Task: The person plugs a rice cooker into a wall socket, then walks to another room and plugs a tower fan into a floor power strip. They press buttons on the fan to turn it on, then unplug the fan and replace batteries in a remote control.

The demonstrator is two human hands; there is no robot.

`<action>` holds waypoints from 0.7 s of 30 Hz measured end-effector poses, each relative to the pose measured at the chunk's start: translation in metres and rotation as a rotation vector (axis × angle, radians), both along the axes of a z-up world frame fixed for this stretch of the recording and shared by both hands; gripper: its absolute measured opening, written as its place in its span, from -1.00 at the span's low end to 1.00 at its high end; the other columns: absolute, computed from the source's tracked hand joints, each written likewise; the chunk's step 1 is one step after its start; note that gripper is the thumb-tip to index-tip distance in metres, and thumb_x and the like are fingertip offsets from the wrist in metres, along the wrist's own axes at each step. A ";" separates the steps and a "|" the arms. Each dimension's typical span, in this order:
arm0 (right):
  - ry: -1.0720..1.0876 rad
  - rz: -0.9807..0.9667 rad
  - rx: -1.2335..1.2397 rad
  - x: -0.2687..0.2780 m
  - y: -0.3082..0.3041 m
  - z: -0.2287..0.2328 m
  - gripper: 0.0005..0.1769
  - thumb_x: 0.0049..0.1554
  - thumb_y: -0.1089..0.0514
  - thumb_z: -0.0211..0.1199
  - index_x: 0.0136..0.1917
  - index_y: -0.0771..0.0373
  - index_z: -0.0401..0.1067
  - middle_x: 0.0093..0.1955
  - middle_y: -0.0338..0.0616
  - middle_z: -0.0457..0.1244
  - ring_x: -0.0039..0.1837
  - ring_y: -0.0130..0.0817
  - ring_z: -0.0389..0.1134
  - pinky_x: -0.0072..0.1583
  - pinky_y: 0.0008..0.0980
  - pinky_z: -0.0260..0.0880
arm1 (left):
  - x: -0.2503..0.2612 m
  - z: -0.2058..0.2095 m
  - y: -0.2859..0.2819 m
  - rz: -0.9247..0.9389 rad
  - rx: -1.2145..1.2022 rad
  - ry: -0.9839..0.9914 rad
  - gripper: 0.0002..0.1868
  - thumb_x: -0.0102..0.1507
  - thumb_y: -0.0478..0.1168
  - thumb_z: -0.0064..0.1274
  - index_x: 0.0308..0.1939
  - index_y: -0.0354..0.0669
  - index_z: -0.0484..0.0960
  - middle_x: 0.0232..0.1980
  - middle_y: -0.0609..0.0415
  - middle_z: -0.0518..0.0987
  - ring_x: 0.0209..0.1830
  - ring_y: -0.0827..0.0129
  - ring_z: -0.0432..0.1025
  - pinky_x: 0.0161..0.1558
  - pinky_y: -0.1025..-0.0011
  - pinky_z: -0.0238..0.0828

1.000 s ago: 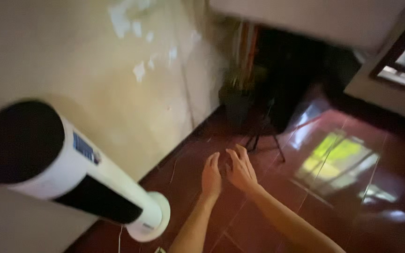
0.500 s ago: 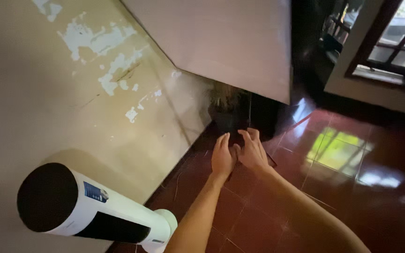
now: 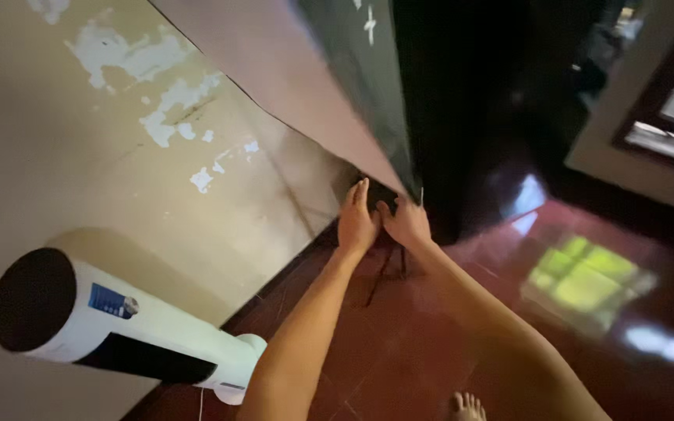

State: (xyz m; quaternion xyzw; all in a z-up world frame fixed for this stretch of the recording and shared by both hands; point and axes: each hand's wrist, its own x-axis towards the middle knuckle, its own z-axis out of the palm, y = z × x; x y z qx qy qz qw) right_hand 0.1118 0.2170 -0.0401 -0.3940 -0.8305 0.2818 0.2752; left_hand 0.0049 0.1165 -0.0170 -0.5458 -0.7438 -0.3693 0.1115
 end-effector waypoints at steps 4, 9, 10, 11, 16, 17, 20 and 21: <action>0.298 0.170 0.143 0.009 0.057 0.002 -0.19 -0.01 0.19 0.31 0.47 0.31 0.13 0.29 0.18 0.12 0.25 0.18 0.25 0.15 -0.02 0.36 | 0.001 -0.020 0.055 0.178 -0.247 0.084 -0.55 0.37 -0.25 0.02 0.34 -0.22 0.42 0.38 -0.16 0.43 0.38 -0.10 0.32 0.34 0.07 0.33; 0.353 0.278 -0.015 -0.016 0.092 0.035 -0.43 0.20 0.16 0.28 0.44 0.23 0.23 0.29 0.09 0.20 0.27 0.06 0.30 0.26 -0.07 0.34 | -0.021 -0.038 0.094 0.297 -0.052 0.321 -0.59 0.38 -0.16 -0.03 0.29 -0.21 0.45 0.34 -0.13 0.47 0.34 -0.04 0.34 0.29 0.10 0.31; 0.350 0.293 -0.014 -0.022 0.097 0.040 -0.41 0.19 0.17 0.28 0.44 0.23 0.22 0.28 0.08 0.21 0.27 0.04 0.31 0.27 -0.08 0.35 | -0.024 -0.041 0.098 0.328 -0.051 0.371 -0.57 0.39 -0.16 -0.05 0.31 -0.22 0.43 0.36 -0.13 0.45 0.35 -0.02 0.33 0.29 0.11 0.31; 0.347 0.301 -0.011 -0.027 0.103 0.045 -0.40 0.18 0.17 0.28 0.45 0.24 0.21 0.27 0.07 0.23 0.27 0.02 0.31 0.27 -0.09 0.35 | -0.025 -0.043 0.103 0.356 -0.047 0.420 -0.56 0.40 -0.15 -0.06 0.33 -0.23 0.41 0.37 -0.13 0.44 0.36 -0.01 0.32 0.29 0.13 0.30; 0.464 0.312 0.101 -0.047 0.124 0.068 -0.35 0.22 0.13 0.28 0.49 0.30 0.15 0.22 0.12 0.24 0.22 0.02 0.32 0.26 -0.09 0.37 | -0.018 -0.041 0.116 0.661 -0.210 0.867 -0.48 0.43 -0.10 -0.14 0.42 -0.28 0.31 0.45 -0.14 0.37 0.43 0.08 0.28 0.31 0.19 0.28; 0.493 0.297 0.103 -0.049 0.129 0.077 -0.39 0.23 0.13 0.28 0.47 0.30 0.17 0.24 0.13 0.24 0.23 0.02 0.33 0.25 -0.09 0.37 | -0.015 -0.035 0.121 0.762 -0.258 1.015 -0.46 0.44 -0.10 -0.15 0.44 -0.29 0.29 0.46 -0.14 0.35 0.44 0.09 0.27 0.31 0.20 0.27; 0.580 0.294 0.000 -0.051 0.143 0.112 -0.45 0.28 0.11 0.24 0.45 0.29 0.19 0.24 0.08 0.24 0.24 -0.07 0.35 0.24 -0.15 0.42 | 0.007 -0.007 0.138 1.155 -0.755 1.592 -0.41 0.44 -0.09 -0.19 0.51 -0.29 0.21 0.54 -0.08 0.27 0.51 0.19 0.20 0.28 0.25 0.25; 0.608 0.298 -0.054 -0.051 0.146 0.124 -0.46 0.30 0.10 0.23 0.46 0.28 0.19 0.23 0.05 0.24 0.24 -0.12 0.35 0.23 -0.18 0.45 | 0.012 0.010 0.151 1.313 -0.998 1.682 -0.41 0.46 -0.11 -0.24 0.52 -0.34 0.18 0.54 -0.16 0.25 0.50 0.11 0.18 0.32 0.21 0.19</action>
